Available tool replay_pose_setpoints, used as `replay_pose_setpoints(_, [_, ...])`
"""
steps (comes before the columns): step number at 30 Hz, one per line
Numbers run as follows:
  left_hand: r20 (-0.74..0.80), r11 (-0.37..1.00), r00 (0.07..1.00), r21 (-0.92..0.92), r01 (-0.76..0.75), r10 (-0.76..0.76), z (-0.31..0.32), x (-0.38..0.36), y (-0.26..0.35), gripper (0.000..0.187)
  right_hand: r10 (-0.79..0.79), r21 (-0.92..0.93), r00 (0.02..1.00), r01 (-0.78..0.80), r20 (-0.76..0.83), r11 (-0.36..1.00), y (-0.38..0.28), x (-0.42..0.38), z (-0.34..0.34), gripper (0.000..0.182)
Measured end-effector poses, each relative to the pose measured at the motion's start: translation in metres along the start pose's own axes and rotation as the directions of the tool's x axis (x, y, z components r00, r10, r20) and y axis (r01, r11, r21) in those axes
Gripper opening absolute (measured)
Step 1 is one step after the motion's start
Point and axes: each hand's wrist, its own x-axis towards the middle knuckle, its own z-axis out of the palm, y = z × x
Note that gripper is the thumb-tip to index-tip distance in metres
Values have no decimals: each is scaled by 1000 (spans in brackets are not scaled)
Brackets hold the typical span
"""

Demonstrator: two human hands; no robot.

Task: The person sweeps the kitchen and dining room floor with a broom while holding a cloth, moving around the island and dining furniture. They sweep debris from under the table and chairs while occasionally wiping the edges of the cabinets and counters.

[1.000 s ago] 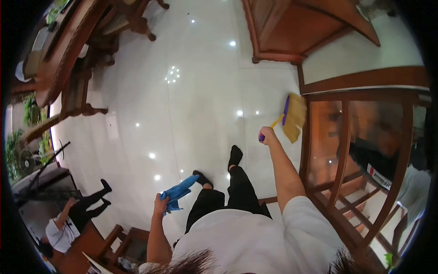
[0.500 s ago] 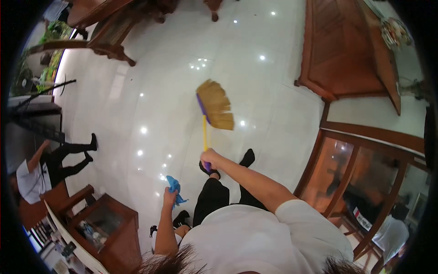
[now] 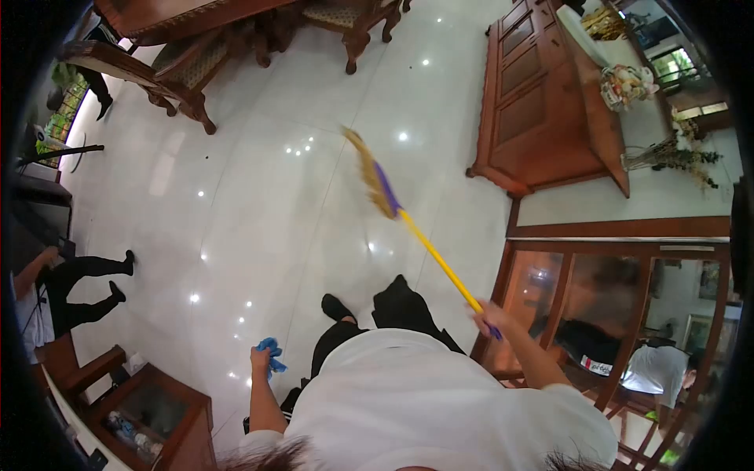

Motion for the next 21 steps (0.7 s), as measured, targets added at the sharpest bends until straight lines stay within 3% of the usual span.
replay_pose_setpoints(1, [11, 1000, 1000, -13, -6, 6, 3, 6, 4, 24, 74, 38, 997, -73, -34, 997, 48, -14, -10, 31])
replay_pose_setpoints(2, [-4, 1000, 1000, -10, 7, -7, 3, 21, -1, 25, 194, 342, 981, -179, -10, 923, 76, -28, -8, 25])
replay_pose_setpoints(3, [-22, 1000, 1000, -5, 22, -22, 4, 38, -5, 27, 311, 612, 950, -254, 14, 749, 105, -43, -5, 18])
replay_pose_setpoints(4, [-1, 998, 1000, -50, 31, -31, 3, 52, -6, 22, 495, 680, 867, -395, 54, 618, 81, -65, 15, 10])
replay_pose_setpoints(5, [0, 998, 999, -54, 33, -33, 2, 72, -9, 22, 496, 678, 867, -395, 51, 620, 92, -46, 21, 10])
replay_pose_setpoints(7, [72, 988, 986, -44, -151, 154, 4, 103, -15, 18, 592, 668, 805, -460, 35, 585, 123, 14, 29, 20])
replay_pose_setpoints(8, [86, 992, 988, -20, -125, 126, 8, 84, 19, 18, 470, 728, 879, -268, -83, 631, 68, 9, 37, 23])
replay_pose_setpoints(10, [-8, 995, 997, 61, -82, 82, 16, 71, 65, 23, 522, 954, 845, -240, 114, 180, 7, 52, 13, 24])
replay_pose_setpoints(11, [-96, 991, 994, 129, -36, 48, 23, 65, 87, 29, 518, 880, 715, -333, 470, -338, 20, 114, -17, 21])
replay_pose_setpoints(13, [-98, 981, 989, 173, -89, 107, 27, 52, 116, 26, 418, 752, 698, -264, 581, -604, 19, 207, -61, 20])
replay_pose_setpoints(14, [-102, 977, 981, 151, -150, 166, 30, 55, 114, 26, 321, 656, 677, -317, 662, -684, -7, 239, -83, 18])
replay_pose_setpoints(15, [-133, 970, 984, 228, -86, 119, 32, 38, 136, 27, 219, 546, 644, -364, 733, -755, -39, 273, -106, 18])
replay_pose_setpoints(16, [-169, 957, 983, 291, -24, 77, 42, 23, 165, 28, 223, 504, 563, -411, 796, -759, -85, 307, -137, 18])
replay_pose_setpoints(17, [-209, 973, 977, 231, 7, 42, 50, 26, 168, 29, 228, 454, 472, -448, 852, -770, -126, 335, -165, 19])
replay_pose_setpoints(18, [-247, 984, 969, 171, 44, 0, 50, 29, 155, 30, 78, 554, 692, -498, 717, -667, -144, 382, -193, 18])
replay_pose_setpoints(19, [-263, 982, 965, 177, 65, -17, 54, 33, 144, 30, 127, 549, 644, -513, 754, -660, -202, 412, -230, 19])
replay_pose_setpoints(20, [-218, 964, 966, 192, 182, -139, 59, 35, 136, 31, 76, 512, 673, -478, 735, -714, -234, 462, -266, 21])
replay_pose_setpoints(21, [-172, 932, 950, 214, 294, -260, 63, 34, 144, 33, 37, 464, 638, -518, 769, -718, -295, 466, -294, 21])
